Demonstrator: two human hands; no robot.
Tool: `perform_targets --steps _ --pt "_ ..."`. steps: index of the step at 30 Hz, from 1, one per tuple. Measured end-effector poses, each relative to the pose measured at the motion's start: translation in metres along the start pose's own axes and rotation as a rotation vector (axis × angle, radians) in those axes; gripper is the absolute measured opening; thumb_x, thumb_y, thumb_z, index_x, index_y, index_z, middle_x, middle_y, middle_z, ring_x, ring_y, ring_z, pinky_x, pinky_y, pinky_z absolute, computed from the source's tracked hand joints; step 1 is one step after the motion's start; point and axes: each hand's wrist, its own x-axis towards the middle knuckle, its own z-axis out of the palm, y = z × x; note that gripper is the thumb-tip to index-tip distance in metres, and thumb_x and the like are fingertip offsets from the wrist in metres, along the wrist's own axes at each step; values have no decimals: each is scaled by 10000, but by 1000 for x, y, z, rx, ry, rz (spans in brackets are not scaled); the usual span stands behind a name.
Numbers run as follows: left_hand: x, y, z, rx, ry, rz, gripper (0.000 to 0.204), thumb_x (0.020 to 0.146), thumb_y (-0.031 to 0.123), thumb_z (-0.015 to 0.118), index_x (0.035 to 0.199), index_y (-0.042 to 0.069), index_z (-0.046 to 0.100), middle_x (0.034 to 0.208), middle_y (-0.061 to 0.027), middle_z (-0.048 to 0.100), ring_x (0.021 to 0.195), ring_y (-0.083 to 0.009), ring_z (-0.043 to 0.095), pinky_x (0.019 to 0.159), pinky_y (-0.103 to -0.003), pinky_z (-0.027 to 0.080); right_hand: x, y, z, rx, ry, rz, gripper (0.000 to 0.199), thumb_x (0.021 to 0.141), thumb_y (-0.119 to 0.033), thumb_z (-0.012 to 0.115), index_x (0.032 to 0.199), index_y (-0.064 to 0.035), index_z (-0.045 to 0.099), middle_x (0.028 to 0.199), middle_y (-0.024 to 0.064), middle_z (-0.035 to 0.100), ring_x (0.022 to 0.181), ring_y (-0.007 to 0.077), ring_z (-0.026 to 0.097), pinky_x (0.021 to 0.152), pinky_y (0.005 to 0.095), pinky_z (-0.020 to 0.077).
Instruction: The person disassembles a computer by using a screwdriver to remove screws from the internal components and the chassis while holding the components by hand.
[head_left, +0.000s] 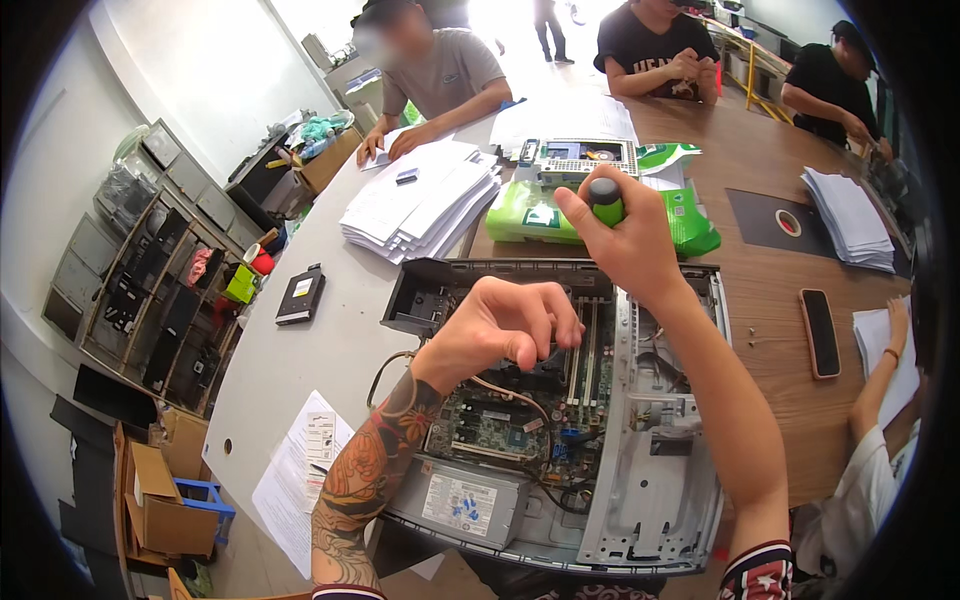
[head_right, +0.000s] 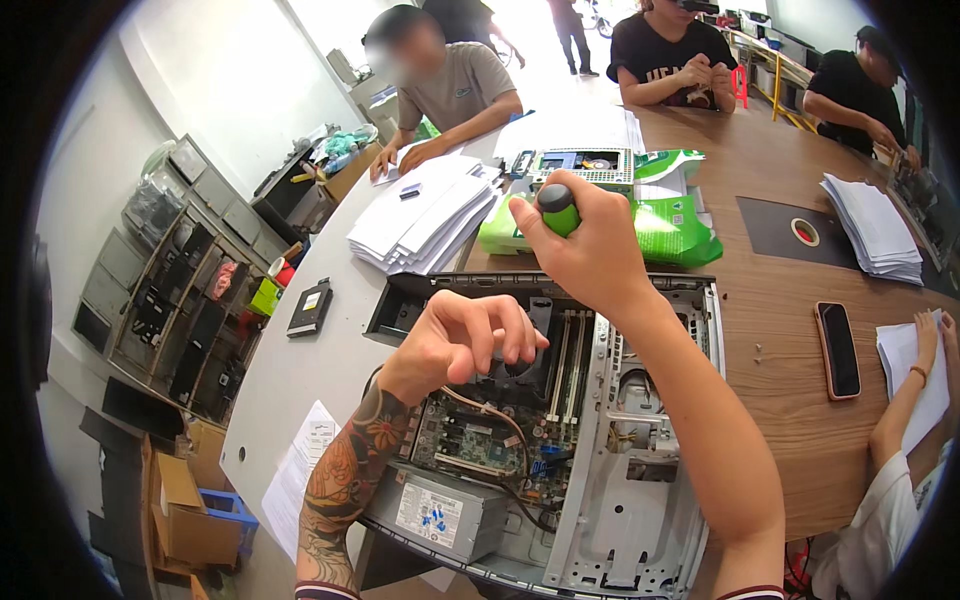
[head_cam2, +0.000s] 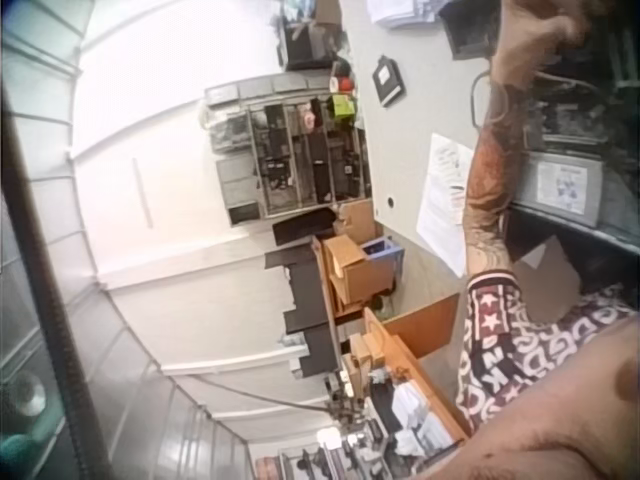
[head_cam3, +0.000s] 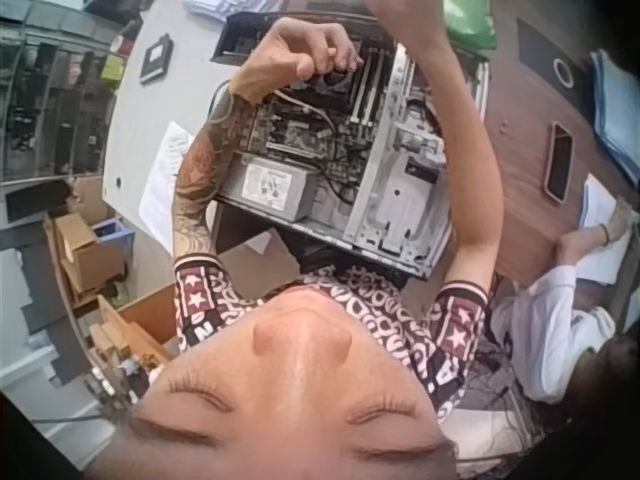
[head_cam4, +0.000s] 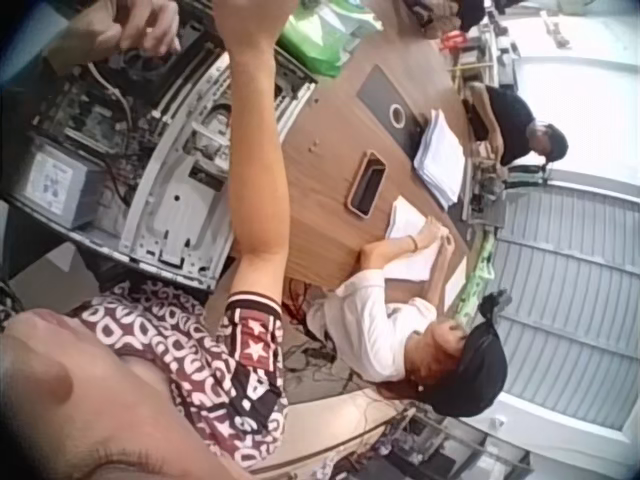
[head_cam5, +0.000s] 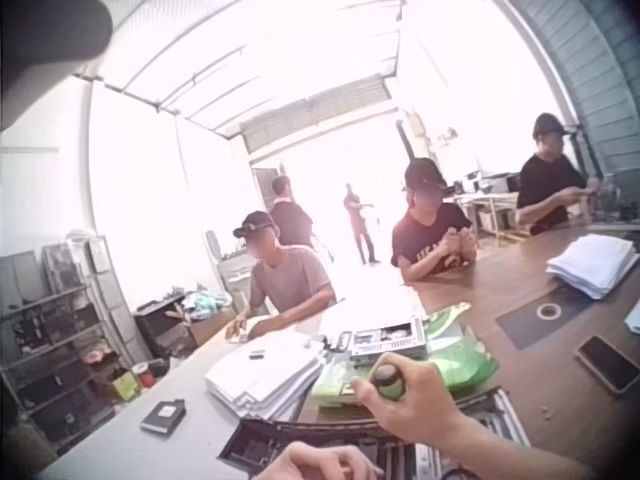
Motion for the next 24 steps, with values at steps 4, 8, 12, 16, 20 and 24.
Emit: perform_targets --steps 4,8,12,16,20,24 --pt "1 0 9 -90 -28 -57 406 662 364 879 691 18 668 895 -101 630 934 -248 598 872 -410 487 0 2 1 15 -2 7 282 874 -220 719 780 10 585 611 107 610 529 172 539 536 339 445" --pt "0 2 10 -59 -40 -90 445 677 488 822 645 78 653 851 -77 598 904 -250 599 978 -507 462 -1 2 3 20 -6 -16 288 879 -221 713 771 8 577 600 110 596 521 176 528 529 341 435" --pt "2 4 11 -64 -64 -74 449 685 495 815 645 77 655 845 -75 593 895 -250 598 961 -500 468 1 0 1 4 -13 -19 290 884 -223 707 771 8 572 579 110 566 508 183 500 521 346 422" --pt "1 4 10 -60 -66 -59 454 710 506 799 645 79 659 838 -74 601 893 -251 599 951 -497 474 0 1 3 8 -15 -27 293 885 -223 705 769 8 568 566 106 549 503 184 484 517 344 417" --pt "2 3 11 -41 -91 -23 457 778 506 756 643 80 661 782 -62 635 883 -247 604 938 -490 480 -1 2 4 7 -15 -33 292 886 -223 703 769 8 567 561 105 544 498 183 482 514 345 415" --pt "1 0 9 -28 -87 7 468 810 507 726 639 76 658 736 -57 649 866 -246 608 929 -485 485 -1 2 5 -8 -21 -24 294 884 -229 703 772 7 569 557 109 541 494 189 487 512 350 416"
